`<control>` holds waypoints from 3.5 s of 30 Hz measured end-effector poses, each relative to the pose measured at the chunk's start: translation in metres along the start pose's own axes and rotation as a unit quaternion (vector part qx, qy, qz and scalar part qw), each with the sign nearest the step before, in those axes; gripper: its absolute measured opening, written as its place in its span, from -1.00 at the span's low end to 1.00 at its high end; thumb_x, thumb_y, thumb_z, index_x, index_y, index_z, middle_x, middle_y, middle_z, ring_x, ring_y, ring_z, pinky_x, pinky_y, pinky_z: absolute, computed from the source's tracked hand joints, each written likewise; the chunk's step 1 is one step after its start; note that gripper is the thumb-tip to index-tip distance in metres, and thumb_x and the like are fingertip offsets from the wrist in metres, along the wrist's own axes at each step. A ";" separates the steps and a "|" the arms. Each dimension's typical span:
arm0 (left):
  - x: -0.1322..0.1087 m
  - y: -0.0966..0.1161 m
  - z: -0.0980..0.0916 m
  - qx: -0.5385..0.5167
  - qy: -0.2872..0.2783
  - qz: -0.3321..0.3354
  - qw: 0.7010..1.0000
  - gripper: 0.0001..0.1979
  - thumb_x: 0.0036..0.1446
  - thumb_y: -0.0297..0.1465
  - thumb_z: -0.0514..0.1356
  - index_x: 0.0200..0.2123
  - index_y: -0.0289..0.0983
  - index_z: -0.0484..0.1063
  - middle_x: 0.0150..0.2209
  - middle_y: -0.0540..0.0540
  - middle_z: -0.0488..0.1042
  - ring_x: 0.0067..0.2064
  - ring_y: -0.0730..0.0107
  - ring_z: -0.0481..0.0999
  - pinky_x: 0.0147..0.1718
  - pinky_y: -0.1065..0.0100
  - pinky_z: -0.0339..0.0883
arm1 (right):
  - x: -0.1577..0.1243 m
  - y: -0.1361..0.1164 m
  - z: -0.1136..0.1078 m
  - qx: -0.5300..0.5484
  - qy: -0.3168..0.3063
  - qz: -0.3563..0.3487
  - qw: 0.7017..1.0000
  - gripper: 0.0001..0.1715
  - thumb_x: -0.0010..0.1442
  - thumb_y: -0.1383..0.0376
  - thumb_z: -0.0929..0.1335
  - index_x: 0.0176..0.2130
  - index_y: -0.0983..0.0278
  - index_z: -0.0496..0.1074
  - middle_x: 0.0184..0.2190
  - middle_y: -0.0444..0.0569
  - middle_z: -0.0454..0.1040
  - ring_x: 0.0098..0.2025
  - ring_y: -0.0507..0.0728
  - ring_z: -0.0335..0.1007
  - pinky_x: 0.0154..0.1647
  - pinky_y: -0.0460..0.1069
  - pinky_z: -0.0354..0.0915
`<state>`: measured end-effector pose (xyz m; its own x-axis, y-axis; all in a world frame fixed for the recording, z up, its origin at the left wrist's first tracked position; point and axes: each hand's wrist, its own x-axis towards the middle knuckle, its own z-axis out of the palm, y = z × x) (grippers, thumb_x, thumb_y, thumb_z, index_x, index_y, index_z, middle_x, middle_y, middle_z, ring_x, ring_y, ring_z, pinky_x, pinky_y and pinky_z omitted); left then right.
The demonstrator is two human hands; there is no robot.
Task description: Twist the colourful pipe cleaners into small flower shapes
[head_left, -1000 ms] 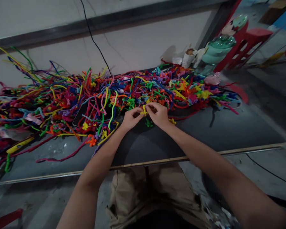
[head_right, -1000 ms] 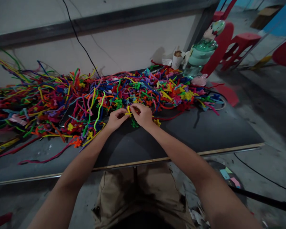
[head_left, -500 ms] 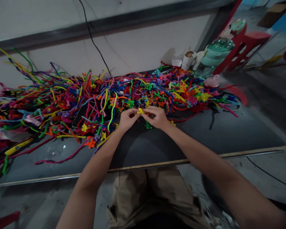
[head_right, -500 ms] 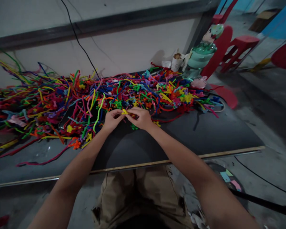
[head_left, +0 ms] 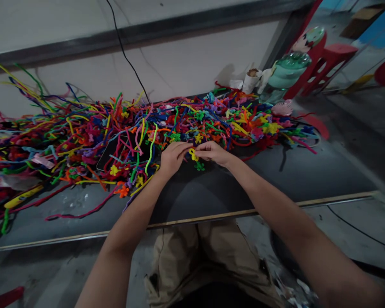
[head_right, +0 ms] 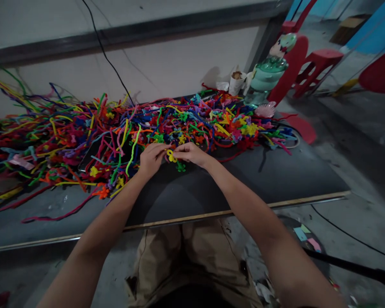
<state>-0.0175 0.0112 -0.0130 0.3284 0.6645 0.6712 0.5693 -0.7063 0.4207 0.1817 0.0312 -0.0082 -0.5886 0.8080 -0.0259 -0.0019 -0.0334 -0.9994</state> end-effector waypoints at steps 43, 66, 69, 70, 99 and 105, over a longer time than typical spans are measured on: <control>0.006 0.001 -0.015 0.167 -0.085 0.119 0.975 -0.77 0.33 -0.35 0.06 -0.27 -0.26 0.50 -0.34 -0.13 0.58 -0.29 0.35 0.51 -0.31 0.35 0.30 | 0.001 0.001 0.000 -0.314 0.135 -0.144 0.929 -0.76 0.15 0.22 0.38 -0.36 0.34 0.58 -0.65 -0.16 0.35 -0.59 -0.04 0.15 -0.50 -0.09 0.07; 0.006 0.008 0.005 -0.209 0.012 -0.272 0.939 -0.77 0.03 -0.20 0.32 -0.43 -0.28 0.54 -0.48 -0.02 0.51 -0.45 0.45 0.44 -0.45 0.43 0.32 | 0.004 0.007 0.017 -0.212 0.224 -0.158 0.938 -0.53 0.13 -0.02 0.37 -0.37 0.33 0.61 -0.65 -0.13 0.38 -0.61 -0.04 0.08 -0.57 -0.08 0.02; 0.004 0.009 0.005 -0.194 0.035 -0.283 0.938 -0.76 0.07 -0.21 0.29 -0.44 -0.28 0.55 -0.49 -0.02 0.53 -0.47 0.44 0.46 -0.46 0.41 0.34 | 0.002 0.008 0.020 -0.267 0.231 -0.185 0.917 -0.59 0.21 0.07 0.32 -0.32 0.31 0.63 -0.60 -0.08 0.45 -0.58 0.00 0.21 -0.53 -0.08 0.13; 0.003 0.009 0.005 -0.203 0.035 -0.285 0.936 -0.76 0.06 -0.20 0.29 -0.40 -0.27 0.55 -0.47 -0.03 0.55 -0.47 0.44 0.47 -0.46 0.41 0.35 | 0.002 0.008 0.021 -0.290 0.239 -0.200 0.905 -0.61 0.22 0.11 0.31 -0.32 0.31 0.63 -0.58 -0.06 0.47 -0.56 0.01 0.26 -0.50 -0.07 0.16; 0.007 0.017 0.005 -0.327 0.030 -0.311 0.892 -0.71 -0.15 -0.18 0.44 -0.49 -0.30 0.59 -0.53 -0.04 0.54 -0.55 0.49 0.43 -0.55 0.44 0.36 | 0.003 0.013 0.026 -0.166 0.267 -0.246 0.917 -0.65 0.22 0.03 0.37 -0.32 0.23 0.60 -0.30 0.03 0.61 -0.24 0.14 0.54 -0.16 0.06 0.44; 0.006 0.021 0.006 -0.305 0.082 -0.339 0.886 -0.66 -0.13 -0.15 0.42 -0.43 -0.32 0.58 -0.47 -0.07 0.57 -0.49 0.43 0.48 -0.52 0.41 0.40 | -0.001 0.011 0.029 -0.181 0.241 -0.259 0.918 -0.58 0.25 -0.01 0.32 -0.29 0.24 0.58 -0.23 0.06 0.59 -0.17 0.15 0.51 -0.11 0.07 0.41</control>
<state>0.0004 0.0018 -0.0038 -0.0758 0.9773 0.1977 0.0649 -0.1930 0.9790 0.1585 0.0131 -0.0186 -0.1583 0.8301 0.5347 0.1392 0.5548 -0.8202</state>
